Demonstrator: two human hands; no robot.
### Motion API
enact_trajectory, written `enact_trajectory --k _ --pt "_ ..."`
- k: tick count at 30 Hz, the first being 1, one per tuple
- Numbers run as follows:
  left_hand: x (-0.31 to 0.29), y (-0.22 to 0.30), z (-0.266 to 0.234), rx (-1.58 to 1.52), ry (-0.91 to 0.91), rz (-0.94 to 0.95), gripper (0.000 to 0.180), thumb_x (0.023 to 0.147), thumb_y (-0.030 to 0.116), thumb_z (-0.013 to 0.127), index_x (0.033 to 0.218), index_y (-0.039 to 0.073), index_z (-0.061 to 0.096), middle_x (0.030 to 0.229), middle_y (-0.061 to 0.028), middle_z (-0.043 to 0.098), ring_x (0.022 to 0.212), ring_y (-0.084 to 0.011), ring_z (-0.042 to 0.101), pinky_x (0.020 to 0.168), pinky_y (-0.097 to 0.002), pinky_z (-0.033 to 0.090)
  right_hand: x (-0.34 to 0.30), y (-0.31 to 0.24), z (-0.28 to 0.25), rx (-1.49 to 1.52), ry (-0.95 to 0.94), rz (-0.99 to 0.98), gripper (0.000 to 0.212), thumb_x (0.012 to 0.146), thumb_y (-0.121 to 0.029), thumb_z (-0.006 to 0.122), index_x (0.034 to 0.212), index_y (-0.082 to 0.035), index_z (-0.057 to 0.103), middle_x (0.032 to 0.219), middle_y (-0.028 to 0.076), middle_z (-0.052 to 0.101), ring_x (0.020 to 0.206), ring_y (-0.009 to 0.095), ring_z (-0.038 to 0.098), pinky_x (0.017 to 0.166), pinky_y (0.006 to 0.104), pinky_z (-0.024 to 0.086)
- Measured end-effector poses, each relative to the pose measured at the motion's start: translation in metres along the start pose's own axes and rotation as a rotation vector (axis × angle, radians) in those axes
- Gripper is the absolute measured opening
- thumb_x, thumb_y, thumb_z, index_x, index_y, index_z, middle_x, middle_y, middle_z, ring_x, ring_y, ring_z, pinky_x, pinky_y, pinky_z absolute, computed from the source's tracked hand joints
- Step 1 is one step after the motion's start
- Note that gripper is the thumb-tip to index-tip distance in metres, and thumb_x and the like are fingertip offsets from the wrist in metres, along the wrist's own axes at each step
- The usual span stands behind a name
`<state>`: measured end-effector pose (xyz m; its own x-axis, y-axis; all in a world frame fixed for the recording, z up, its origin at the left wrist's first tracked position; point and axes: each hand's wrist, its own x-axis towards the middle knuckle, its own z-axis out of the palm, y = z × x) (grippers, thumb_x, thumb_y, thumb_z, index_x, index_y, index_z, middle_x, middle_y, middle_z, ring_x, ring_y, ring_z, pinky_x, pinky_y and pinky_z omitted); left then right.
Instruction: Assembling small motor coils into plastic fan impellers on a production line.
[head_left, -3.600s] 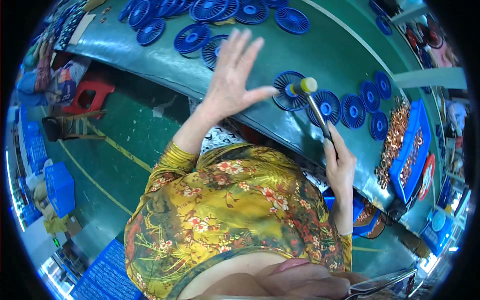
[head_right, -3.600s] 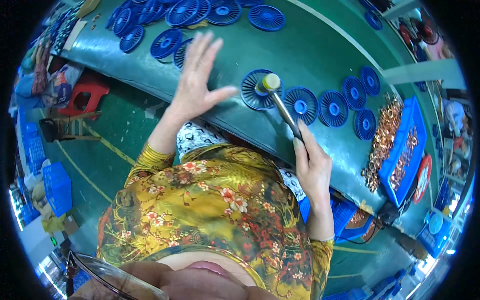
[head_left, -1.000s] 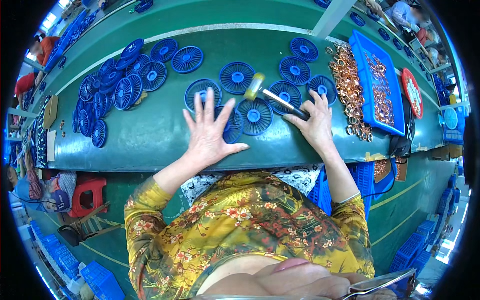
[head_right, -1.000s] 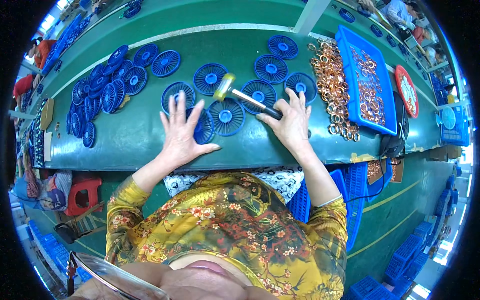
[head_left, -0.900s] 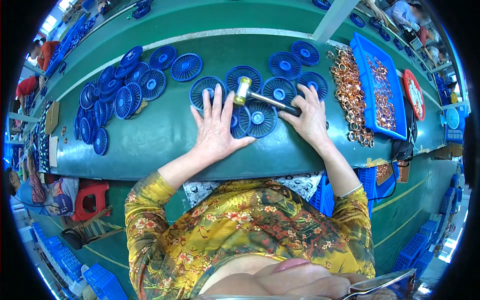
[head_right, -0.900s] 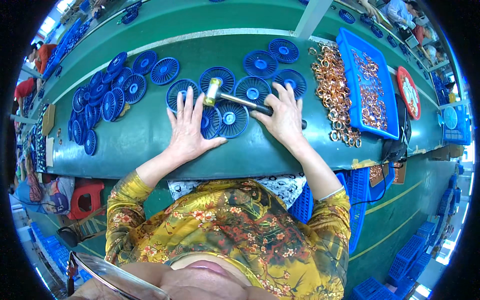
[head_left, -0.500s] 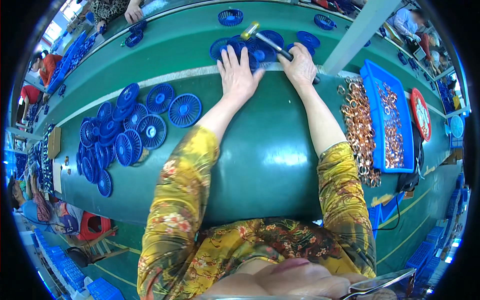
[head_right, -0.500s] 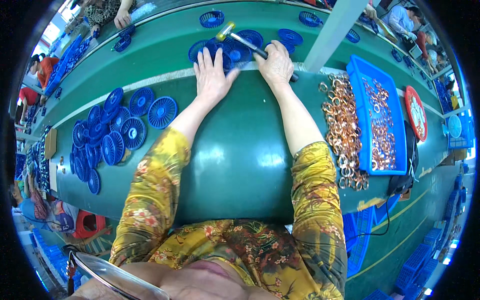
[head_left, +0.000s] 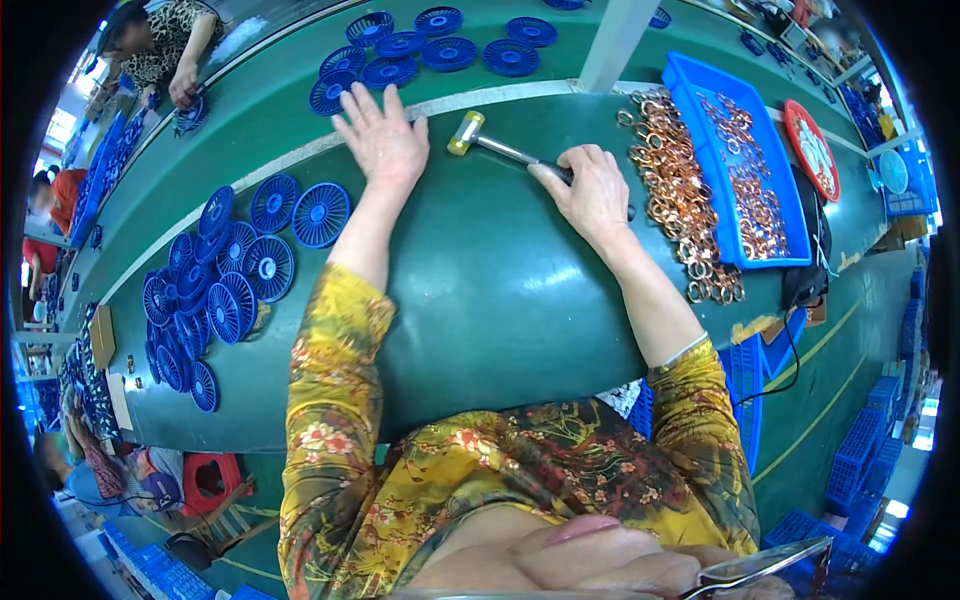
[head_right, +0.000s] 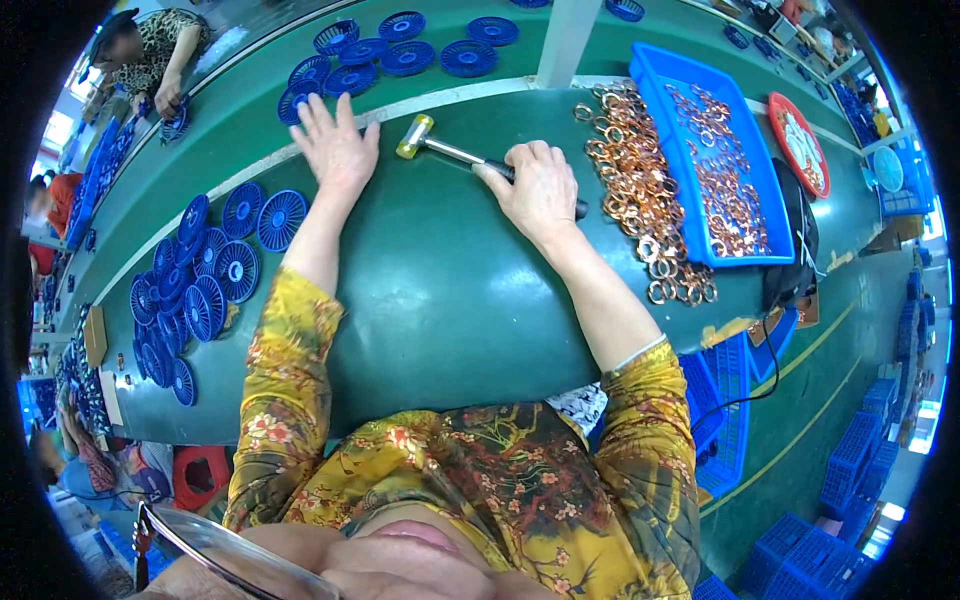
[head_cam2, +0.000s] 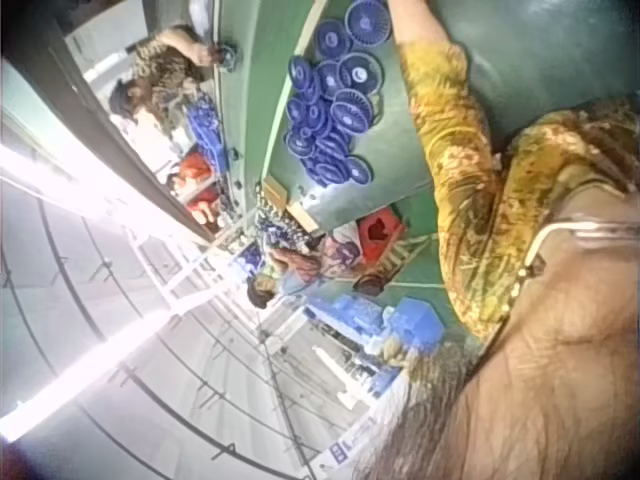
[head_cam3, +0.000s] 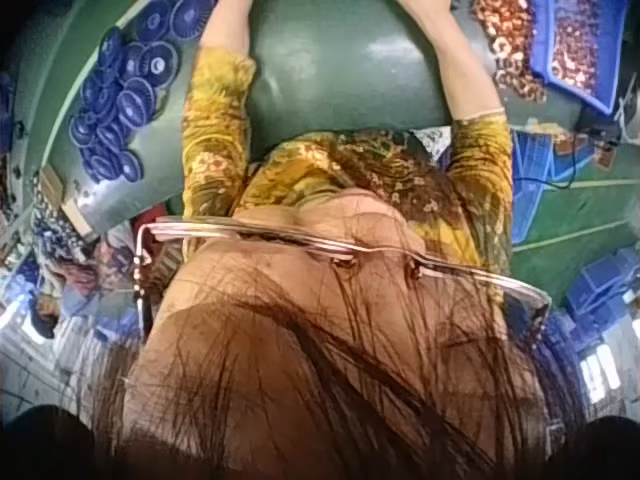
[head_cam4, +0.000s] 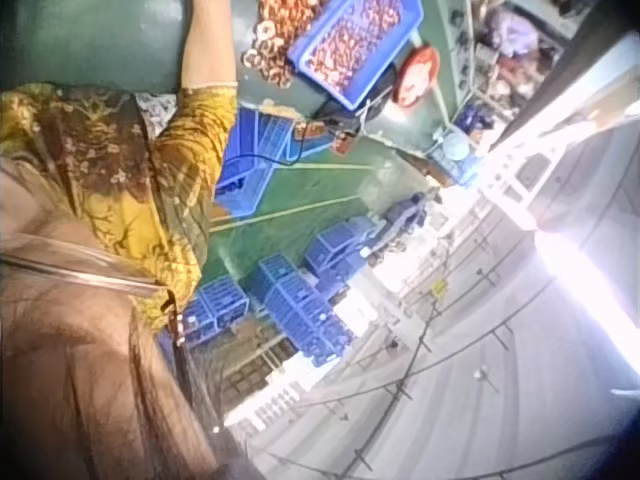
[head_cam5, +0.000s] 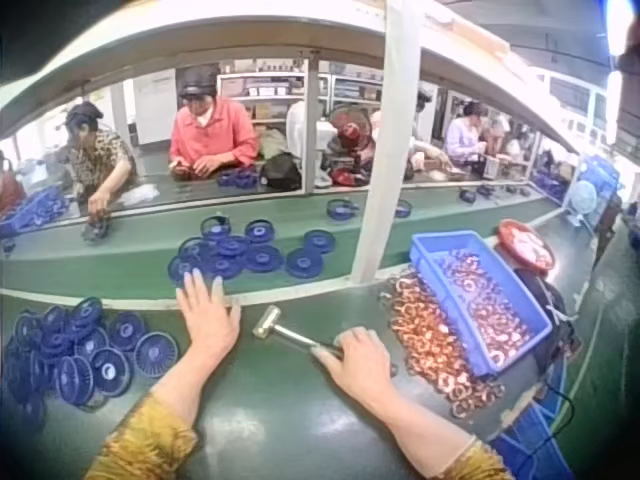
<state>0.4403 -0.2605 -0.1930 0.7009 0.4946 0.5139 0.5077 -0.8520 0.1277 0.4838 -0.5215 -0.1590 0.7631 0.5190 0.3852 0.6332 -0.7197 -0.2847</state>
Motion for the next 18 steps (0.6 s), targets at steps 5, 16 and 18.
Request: enact_trajectory --k 5,16,18 --pt "-0.054 -0.056 -0.061 0.202 -0.082 -0.079 0.069 0.084 0.054 0.055 0.138 0.012 0.043 0.147 -0.0253 0.027 0.138 -0.0437 0.019 0.106 -0.0672 0.011 0.003 0.025 -0.035 -0.568 0.237 0.180 0.039 0.081 -0.045 0.064 0.092 -0.007 0.067 0.095 0.010 0.060 0.094 0.028 0.056 0.076 0.0454 0.043" --pt "-0.202 -0.046 -0.121 -0.131 -0.149 0.072 0.063 0.085 0.049 0.056 0.135 0.012 0.046 0.143 -0.0264 0.031 0.134 -0.0427 0.027 0.110 -0.0562 0.019 -0.011 0.071 -0.049 -0.601 -0.009 0.331 0.025 0.084 -0.035 0.060 0.094 -0.016 0.072 0.098 0.009 0.068 0.094 0.031 0.064 0.076 0.0490 0.051" --pt "-0.213 -0.042 -0.130 -0.228 -0.184 0.065 0.063 0.085 0.049 0.056 0.135 0.012 0.046 0.145 -0.0264 0.029 0.136 -0.0429 0.023 0.111 -0.0549 0.018 -0.018 0.070 -0.053 -0.542 -0.028 0.306 0.025 0.083 -0.037 0.062 0.095 -0.017 0.072 0.101 0.008 0.067 0.097 0.030 0.062 0.078 0.0490 0.048"
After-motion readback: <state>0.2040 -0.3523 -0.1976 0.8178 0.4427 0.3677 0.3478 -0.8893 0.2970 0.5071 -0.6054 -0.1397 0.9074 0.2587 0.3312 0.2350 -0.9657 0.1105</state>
